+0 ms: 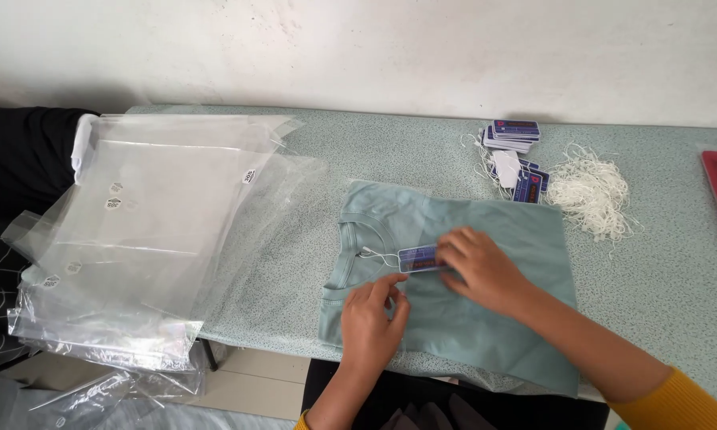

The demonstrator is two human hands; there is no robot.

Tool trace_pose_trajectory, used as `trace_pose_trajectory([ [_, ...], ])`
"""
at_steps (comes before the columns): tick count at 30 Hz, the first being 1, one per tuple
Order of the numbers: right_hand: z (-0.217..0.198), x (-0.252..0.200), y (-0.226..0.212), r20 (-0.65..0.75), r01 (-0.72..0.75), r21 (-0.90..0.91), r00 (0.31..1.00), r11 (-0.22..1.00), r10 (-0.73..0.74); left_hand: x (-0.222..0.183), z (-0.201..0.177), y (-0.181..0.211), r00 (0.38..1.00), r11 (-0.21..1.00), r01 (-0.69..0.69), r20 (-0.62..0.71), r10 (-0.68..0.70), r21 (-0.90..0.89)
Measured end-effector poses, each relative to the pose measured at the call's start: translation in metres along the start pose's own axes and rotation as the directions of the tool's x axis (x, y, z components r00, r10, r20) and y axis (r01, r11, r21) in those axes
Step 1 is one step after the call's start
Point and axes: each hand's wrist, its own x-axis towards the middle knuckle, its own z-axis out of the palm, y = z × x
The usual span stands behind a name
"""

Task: The person attaches a tag to a folded light green t-shirt using a white string. They then place the t-shirt into a clear plastic bag, smooth it out, and seal the bag. Finally, the person places the packaged t-shirt on a stack of other packaged clothes.

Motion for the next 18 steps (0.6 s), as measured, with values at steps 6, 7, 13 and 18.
trace_pose_trajectory([
  [6, -0.082, -0.092, -0.013, 0.078, -0.252, -0.071, 0.963, 0.965, 0.257, 0.008, 0.0, 0.008, 0.994, 0.994, -0.104, -0.015, 0.104, -0.015],
  [7, -0.073, -0.106, -0.006, 0.081, -0.254, -0.073, 0.962, 0.964, 0.26, 0.007, 0.003, 0.005, 0.995, 0.995, -0.103, -0.013, 0.103, -0.019],
  [13, -0.047, -0.136, -0.009, 0.216, -0.266, -0.04, 0.939, 0.963, 0.268, -0.003, 0.016, 0.0, 0.973, 0.952, -0.207, 0.149, 0.177, 0.226],
  [18, -0.027, -0.113, -0.025, 0.142, -0.176, -0.058, 0.973, 0.983, 0.183, -0.005, 0.016, -0.001, 0.956, 0.933, -0.239, 0.231, 0.178, 0.271],
])
